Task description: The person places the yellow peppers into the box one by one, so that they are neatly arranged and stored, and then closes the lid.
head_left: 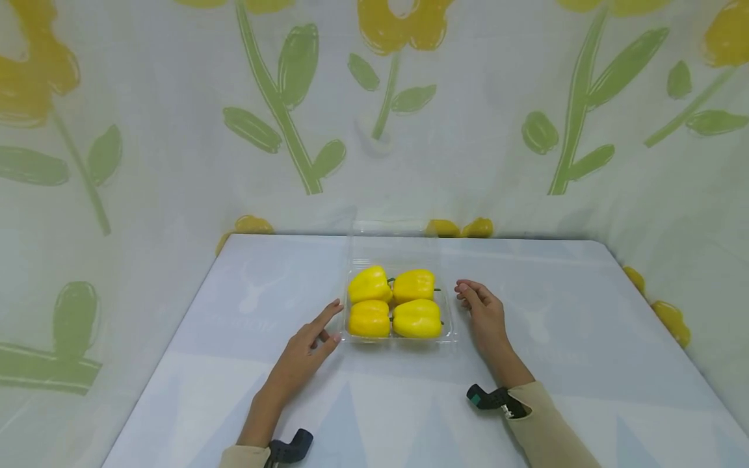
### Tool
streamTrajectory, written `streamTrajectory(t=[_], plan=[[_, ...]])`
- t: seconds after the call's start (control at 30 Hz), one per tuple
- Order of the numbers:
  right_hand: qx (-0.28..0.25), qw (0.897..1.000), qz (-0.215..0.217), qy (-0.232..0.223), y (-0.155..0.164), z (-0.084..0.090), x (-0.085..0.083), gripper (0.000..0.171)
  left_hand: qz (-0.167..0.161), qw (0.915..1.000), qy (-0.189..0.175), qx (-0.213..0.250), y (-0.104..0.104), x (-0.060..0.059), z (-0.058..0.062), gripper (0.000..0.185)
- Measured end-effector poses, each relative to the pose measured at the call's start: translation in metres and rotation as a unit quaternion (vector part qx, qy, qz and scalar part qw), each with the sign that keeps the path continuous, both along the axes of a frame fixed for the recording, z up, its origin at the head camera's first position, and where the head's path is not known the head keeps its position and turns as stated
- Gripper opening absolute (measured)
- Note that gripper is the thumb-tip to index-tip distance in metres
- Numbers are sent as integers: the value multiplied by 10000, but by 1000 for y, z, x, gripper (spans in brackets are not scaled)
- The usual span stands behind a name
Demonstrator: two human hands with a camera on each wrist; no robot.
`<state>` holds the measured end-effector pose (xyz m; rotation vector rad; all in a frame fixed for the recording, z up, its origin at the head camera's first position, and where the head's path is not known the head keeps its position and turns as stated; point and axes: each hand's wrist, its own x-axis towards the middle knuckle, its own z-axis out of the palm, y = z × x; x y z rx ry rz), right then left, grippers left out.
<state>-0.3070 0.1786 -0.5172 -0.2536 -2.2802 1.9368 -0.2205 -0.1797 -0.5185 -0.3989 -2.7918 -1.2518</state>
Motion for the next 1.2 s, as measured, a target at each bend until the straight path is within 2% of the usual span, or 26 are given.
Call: streamTrajectory(t=[0.6, 0.83, 1.2], plan=[[-221, 9987, 442, -114, -7, -6, -42, 50, 6, 10000, 99, 0, 1, 0, -1, 57], [-261, 9986, 459, -60, -11, -3, -59, 46, 30, 9999, 125, -80, -1, -1, 1, 56], [-481, 9972, 569, 116, -9, -6, -70, 44, -32, 9999, 96, 12, 0, 5, -2, 56]])
